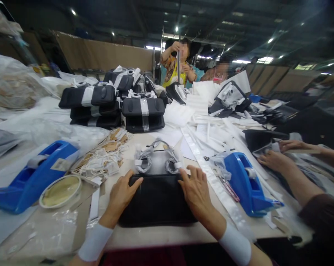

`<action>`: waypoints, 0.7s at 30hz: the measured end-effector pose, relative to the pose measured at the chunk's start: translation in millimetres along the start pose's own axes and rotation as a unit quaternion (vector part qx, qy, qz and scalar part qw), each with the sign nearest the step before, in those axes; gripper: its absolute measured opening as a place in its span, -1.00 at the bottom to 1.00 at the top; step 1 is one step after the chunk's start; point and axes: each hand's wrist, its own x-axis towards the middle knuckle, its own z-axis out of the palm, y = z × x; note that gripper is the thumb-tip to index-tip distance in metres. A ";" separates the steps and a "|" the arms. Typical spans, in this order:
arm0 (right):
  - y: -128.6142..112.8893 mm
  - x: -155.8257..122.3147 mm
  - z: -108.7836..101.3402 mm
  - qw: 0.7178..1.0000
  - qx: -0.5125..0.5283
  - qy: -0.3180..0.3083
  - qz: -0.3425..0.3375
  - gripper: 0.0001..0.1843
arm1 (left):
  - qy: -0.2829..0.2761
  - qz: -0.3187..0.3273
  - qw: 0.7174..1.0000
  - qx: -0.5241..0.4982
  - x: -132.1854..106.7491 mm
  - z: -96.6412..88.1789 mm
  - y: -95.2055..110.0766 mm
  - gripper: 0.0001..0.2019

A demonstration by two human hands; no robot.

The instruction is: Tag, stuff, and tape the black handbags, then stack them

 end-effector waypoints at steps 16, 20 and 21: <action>-15.4 4.1 25.9 0.983 0.138 0.015 -0.121 -0.63 | 0.046 0.016 0.997 0.064 -1.8 15.4 -19.8 -0.70; -16.4 3.0 27.4 0.981 0.140 0.036 -0.126 -0.63 | 0.241 0.164 0.954 0.074 1.0 4.8 10.3 -0.67; -16.5 2.9 27.6 0.981 0.140 0.039 -0.128 -0.63 | 0.266 0.214 0.938 0.066 5.5 2.5 24.7 -0.69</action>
